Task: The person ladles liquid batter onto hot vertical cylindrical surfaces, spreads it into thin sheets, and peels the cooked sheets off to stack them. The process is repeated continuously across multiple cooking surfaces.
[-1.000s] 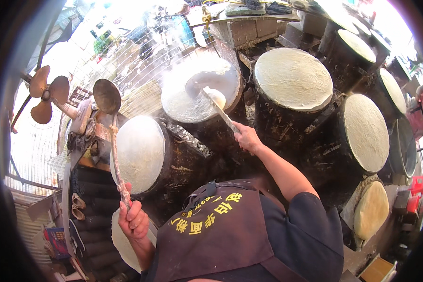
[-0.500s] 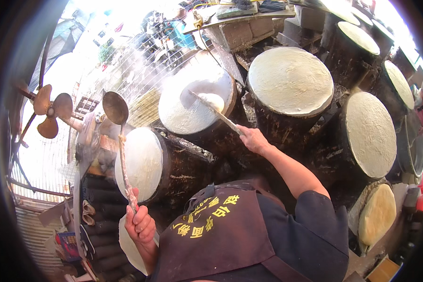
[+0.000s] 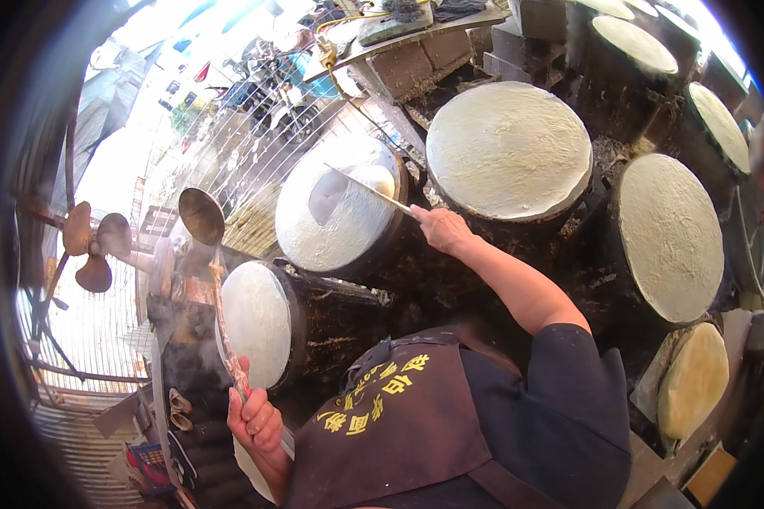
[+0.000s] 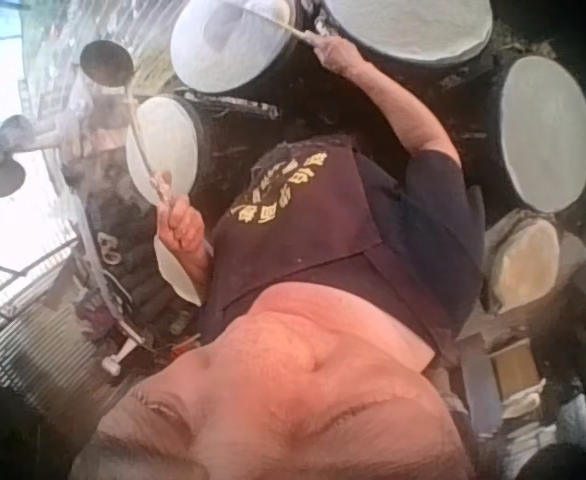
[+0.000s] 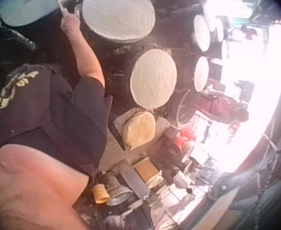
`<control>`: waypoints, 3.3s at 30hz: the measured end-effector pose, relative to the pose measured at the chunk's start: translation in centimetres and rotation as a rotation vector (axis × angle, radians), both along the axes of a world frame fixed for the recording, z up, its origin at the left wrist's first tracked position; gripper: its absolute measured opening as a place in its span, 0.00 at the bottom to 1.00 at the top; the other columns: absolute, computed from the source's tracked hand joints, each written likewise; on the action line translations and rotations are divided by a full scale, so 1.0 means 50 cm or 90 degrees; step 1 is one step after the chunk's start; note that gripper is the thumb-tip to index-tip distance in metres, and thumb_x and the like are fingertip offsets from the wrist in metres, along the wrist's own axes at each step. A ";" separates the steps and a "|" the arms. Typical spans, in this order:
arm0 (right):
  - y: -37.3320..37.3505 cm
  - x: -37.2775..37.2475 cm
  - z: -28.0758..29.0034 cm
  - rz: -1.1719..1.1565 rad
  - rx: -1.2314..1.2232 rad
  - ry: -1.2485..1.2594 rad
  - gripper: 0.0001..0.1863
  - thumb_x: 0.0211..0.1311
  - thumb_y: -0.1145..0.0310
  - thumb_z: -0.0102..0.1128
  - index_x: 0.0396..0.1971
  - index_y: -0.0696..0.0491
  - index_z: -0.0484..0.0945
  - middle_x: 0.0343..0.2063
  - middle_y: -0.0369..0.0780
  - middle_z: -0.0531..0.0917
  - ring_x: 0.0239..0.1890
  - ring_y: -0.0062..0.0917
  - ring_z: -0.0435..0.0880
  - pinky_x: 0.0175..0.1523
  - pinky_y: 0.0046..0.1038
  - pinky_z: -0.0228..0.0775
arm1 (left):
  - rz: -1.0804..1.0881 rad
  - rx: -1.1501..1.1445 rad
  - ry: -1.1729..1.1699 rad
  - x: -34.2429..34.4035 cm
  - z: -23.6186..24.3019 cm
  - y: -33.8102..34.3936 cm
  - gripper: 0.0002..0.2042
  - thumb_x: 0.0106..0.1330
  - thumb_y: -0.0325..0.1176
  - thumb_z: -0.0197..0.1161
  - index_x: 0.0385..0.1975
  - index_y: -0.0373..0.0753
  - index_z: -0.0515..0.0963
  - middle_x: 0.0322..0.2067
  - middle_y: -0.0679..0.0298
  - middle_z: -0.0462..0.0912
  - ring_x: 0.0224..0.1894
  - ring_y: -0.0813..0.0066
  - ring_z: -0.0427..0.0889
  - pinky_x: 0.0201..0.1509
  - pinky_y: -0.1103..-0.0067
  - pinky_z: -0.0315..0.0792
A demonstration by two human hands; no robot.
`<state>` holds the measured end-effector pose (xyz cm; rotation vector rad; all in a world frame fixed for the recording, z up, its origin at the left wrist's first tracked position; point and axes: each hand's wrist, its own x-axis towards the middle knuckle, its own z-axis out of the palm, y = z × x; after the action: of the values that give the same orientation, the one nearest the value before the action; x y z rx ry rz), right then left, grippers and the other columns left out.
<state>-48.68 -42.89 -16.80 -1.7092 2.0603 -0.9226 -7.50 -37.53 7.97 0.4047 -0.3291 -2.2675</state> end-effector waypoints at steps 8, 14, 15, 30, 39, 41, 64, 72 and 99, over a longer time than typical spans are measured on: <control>-0.066 -0.035 -0.009 -0.004 0.007 0.024 0.23 0.62 0.69 0.48 0.58 0.44 0.68 0.29 0.49 0.79 0.33 0.45 0.80 0.37 0.43 0.71 | -0.022 0.040 0.009 -0.040 0.013 -0.006 0.26 0.75 0.37 0.42 0.70 0.47 0.43 0.21 0.67 0.59 0.12 0.88 0.53 0.07 0.90 0.51; -0.215 -0.039 0.008 -0.054 0.032 0.015 0.17 0.61 0.72 0.44 0.50 0.49 0.71 0.27 0.51 0.81 0.33 0.46 0.82 0.37 0.44 0.73 | -0.027 0.029 -0.023 -0.078 0.026 -0.016 0.26 0.75 0.37 0.43 0.69 0.45 0.44 0.21 0.67 0.60 0.11 0.89 0.52 0.07 0.91 0.51; -0.201 -0.022 -0.012 -0.038 0.007 -0.044 0.17 0.62 0.70 0.45 0.51 0.47 0.71 0.28 0.51 0.81 0.33 0.47 0.82 0.37 0.45 0.74 | -0.025 0.025 -0.031 -0.078 0.023 -0.015 0.26 0.75 0.37 0.43 0.69 0.44 0.45 0.21 0.67 0.60 0.11 0.89 0.52 0.07 0.91 0.51; -0.224 0.007 0.038 -0.098 0.095 -0.118 0.24 0.58 0.74 0.45 0.56 0.51 0.62 0.35 0.54 0.80 0.38 0.50 0.80 0.43 0.45 0.71 | -0.098 0.097 -0.066 -0.095 0.001 -0.045 0.26 0.74 0.39 0.44 0.69 0.45 0.46 0.21 0.68 0.60 0.12 0.88 0.55 0.09 0.89 0.55; -0.178 0.049 0.013 -0.144 0.080 -0.111 0.29 0.56 0.73 0.45 0.61 0.46 0.62 0.29 0.54 0.80 0.33 0.50 0.81 0.38 0.47 0.72 | -0.064 0.085 -0.083 -0.079 -0.003 -0.033 0.27 0.74 0.39 0.45 0.69 0.45 0.46 0.20 0.69 0.60 0.12 0.87 0.56 0.09 0.89 0.56; -0.191 0.072 0.028 -0.083 0.076 -0.101 0.28 0.56 0.73 0.45 0.60 0.46 0.64 0.28 0.54 0.80 0.33 0.51 0.81 0.37 0.47 0.72 | -0.086 0.089 -0.081 -0.082 -0.004 -0.034 0.27 0.74 0.39 0.44 0.69 0.45 0.46 0.20 0.69 0.60 0.12 0.87 0.56 0.09 0.89 0.56; -0.194 0.084 0.047 -0.023 0.085 -0.086 0.26 0.55 0.73 0.49 0.57 0.43 0.71 0.29 0.53 0.81 0.34 0.49 0.81 0.40 0.45 0.73 | -0.037 0.119 -0.093 -0.038 -0.002 0.021 0.26 0.74 0.38 0.45 0.68 0.43 0.48 0.20 0.68 0.61 0.16 0.85 0.60 0.13 0.87 0.61; -0.268 0.002 0.041 -0.011 0.087 -0.047 0.26 0.54 0.73 0.47 0.55 0.42 0.71 0.35 0.50 0.82 0.39 0.44 0.82 0.42 0.42 0.74 | -0.038 0.101 -0.124 -0.021 -0.009 0.038 0.26 0.75 0.40 0.41 0.69 0.45 0.45 0.22 0.69 0.60 0.17 0.86 0.61 0.12 0.89 0.59; 0.039 0.199 0.025 0.008 0.078 -0.474 0.30 0.57 0.77 0.52 0.62 0.49 0.65 0.28 0.44 0.80 0.20 0.24 0.80 0.27 0.27 0.74 | -0.004 -0.226 -0.808 -0.155 -0.231 -0.320 0.16 0.69 0.35 0.51 0.55 0.46 0.68 0.18 0.71 0.65 0.12 0.86 0.62 0.11 0.85 0.59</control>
<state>-38.74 -40.96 -15.53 -1.0738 1.5569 -1.1717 -15.25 -53.51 -3.59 1.5930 -1.3112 -1.6063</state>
